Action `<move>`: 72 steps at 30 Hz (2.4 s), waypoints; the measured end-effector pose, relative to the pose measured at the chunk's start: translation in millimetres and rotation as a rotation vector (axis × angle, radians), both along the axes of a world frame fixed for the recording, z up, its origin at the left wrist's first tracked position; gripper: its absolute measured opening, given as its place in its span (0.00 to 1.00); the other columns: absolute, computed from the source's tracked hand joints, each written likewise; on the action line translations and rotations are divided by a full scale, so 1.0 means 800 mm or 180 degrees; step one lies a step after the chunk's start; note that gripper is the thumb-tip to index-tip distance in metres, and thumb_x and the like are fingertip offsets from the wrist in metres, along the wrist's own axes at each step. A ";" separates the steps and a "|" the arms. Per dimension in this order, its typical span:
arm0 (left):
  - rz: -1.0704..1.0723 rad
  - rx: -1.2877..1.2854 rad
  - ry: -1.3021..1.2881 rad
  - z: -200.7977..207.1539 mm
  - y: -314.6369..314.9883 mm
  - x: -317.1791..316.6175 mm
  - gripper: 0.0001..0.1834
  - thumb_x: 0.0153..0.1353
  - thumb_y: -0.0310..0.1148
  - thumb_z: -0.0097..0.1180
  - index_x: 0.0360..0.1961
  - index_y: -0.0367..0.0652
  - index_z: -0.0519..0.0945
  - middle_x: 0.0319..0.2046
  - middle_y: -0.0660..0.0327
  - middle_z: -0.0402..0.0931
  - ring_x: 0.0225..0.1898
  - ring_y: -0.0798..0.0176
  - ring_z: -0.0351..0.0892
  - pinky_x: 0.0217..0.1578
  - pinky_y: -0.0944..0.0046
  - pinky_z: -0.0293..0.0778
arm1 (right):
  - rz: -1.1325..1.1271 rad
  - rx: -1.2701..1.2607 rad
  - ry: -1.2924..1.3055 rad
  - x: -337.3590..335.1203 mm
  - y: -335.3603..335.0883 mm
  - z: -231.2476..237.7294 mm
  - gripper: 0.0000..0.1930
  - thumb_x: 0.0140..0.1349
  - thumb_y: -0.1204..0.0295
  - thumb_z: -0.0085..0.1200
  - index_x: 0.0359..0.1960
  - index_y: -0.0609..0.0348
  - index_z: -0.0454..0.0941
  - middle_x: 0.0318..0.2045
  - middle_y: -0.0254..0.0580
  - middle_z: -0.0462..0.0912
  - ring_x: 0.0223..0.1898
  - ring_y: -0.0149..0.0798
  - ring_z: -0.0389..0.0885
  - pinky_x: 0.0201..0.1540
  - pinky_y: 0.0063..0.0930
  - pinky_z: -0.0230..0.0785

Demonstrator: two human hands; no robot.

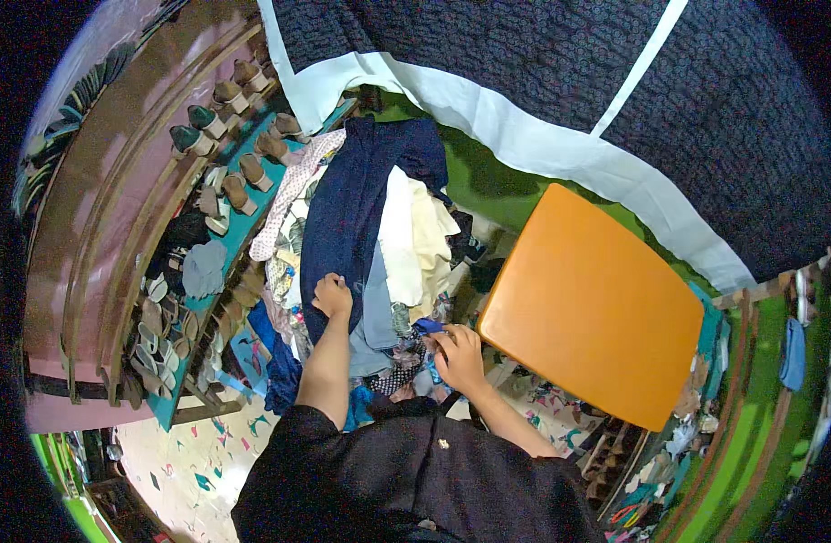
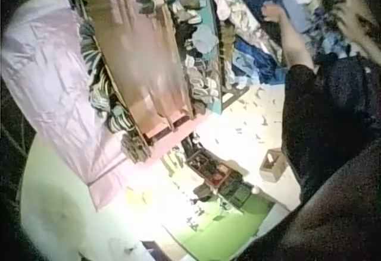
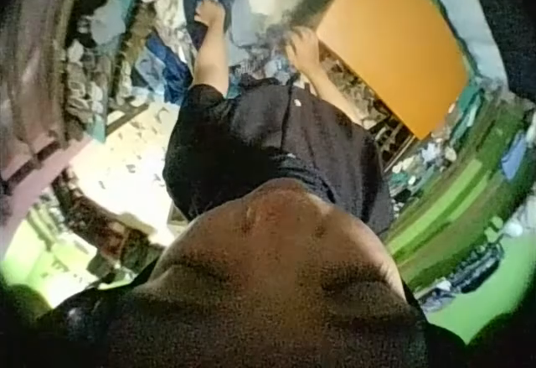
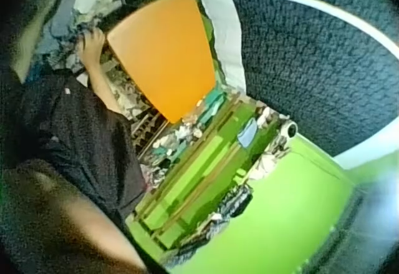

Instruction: Folding and organizing various fabric pieces on a table and shelf.

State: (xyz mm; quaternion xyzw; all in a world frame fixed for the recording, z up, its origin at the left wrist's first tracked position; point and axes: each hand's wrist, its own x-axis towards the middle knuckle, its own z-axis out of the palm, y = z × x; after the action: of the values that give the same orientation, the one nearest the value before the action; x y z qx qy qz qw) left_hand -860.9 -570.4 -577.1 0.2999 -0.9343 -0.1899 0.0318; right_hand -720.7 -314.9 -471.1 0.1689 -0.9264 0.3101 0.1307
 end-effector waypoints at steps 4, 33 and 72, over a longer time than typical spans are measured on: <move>-0.0153 0.0569 0.1031 -0.017 -0.011 0.015 0.09 0.53 0.36 0.54 0.32 0.46 0.72 0.39 0.60 0.71 0.46 0.52 0.67 0.43 0.47 0.60 | -0.0002 -0.0004 -0.0295 -0.004 -0.016 0.002 0.15 0.45 0.71 0.49 0.37 0.59 0.73 0.42 0.50 0.70 0.47 0.53 0.65 0.50 0.44 0.57; -0.2326 0.2661 0.0956 0.191 0.084 0.183 0.11 0.54 0.31 0.55 0.36 0.36 0.73 0.26 0.57 0.75 0.27 0.68 0.75 0.29 0.69 0.70 | -0.0903 -0.4065 -0.2638 -0.047 -0.034 -0.001 0.38 0.52 0.52 0.53 0.60 0.58 0.53 0.54 0.47 0.62 0.54 0.40 0.63 0.54 0.32 0.58; -0.2574 0.0442 0.0475 0.278 0.309 0.402 0.27 0.58 0.50 0.44 0.31 0.31 0.75 0.35 0.38 0.72 0.41 0.38 0.70 0.40 0.49 0.66 | -0.1799 -0.1100 -0.1780 0.400 0.386 0.049 0.28 0.43 0.71 0.58 0.49 0.60 0.66 0.48 0.55 0.68 0.52 0.48 0.66 0.54 0.37 0.59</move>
State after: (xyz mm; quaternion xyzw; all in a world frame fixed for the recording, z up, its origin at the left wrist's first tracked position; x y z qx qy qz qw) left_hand -539.5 -323.5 -354.9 -0.1043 -0.9569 -0.2709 0.0021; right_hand -401.0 -6.3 -431.6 -0.2063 -0.8705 0.4464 -0.0192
